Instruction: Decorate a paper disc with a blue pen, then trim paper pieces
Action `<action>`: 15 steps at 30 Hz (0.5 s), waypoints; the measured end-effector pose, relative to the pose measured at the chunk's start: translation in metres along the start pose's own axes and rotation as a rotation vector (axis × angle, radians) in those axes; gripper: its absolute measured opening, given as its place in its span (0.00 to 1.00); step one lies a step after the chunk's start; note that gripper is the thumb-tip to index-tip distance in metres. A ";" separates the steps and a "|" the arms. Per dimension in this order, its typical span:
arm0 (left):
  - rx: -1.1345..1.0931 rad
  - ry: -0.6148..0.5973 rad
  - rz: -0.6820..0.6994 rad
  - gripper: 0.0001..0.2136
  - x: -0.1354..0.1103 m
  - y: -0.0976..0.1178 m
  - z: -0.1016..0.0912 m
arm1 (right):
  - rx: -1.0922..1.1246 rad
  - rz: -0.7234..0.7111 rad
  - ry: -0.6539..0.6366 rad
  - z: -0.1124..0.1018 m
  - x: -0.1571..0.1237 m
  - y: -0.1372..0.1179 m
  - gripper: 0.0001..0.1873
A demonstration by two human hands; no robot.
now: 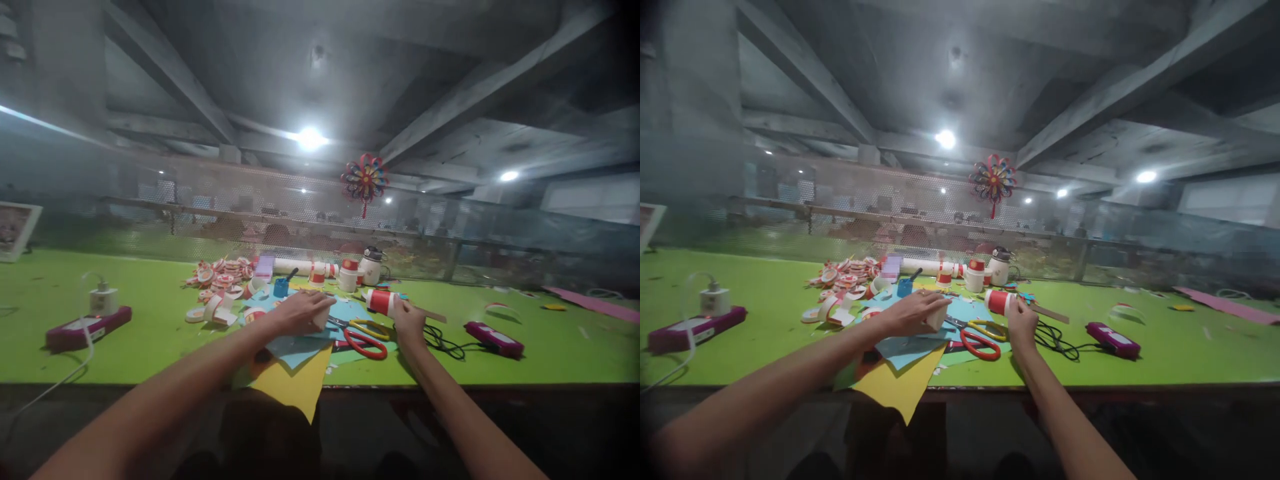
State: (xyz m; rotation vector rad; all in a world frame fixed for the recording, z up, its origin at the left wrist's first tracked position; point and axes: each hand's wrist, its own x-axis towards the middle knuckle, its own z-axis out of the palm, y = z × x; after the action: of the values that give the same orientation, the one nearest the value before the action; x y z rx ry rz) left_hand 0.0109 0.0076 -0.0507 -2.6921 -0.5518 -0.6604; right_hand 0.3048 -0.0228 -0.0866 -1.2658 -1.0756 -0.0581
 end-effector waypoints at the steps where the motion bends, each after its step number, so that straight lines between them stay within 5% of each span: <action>1: -0.004 -0.010 0.022 0.33 0.015 -0.004 -0.002 | -0.004 0.031 0.024 0.000 -0.002 0.003 0.17; 5: -0.016 0.045 -0.091 0.20 0.083 -0.029 -0.001 | -0.032 0.065 0.045 0.002 -0.008 0.006 0.16; 8: -0.064 0.097 -0.254 0.17 0.109 -0.041 0.009 | -0.064 0.039 0.013 -0.001 -0.011 0.005 0.16; 11: -0.152 0.124 -0.366 0.17 0.098 -0.044 0.019 | -0.092 0.006 -0.027 -0.004 -0.011 0.006 0.16; 15: -0.327 0.097 -0.514 0.16 0.053 -0.043 0.018 | -0.106 -0.052 -0.056 -0.004 -0.012 0.005 0.15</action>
State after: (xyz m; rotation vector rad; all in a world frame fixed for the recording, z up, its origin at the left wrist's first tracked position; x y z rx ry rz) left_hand 0.0426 0.0673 -0.0313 -2.7991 -1.2239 -1.0903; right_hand 0.3038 -0.0297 -0.0980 -1.3407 -1.1662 -0.1211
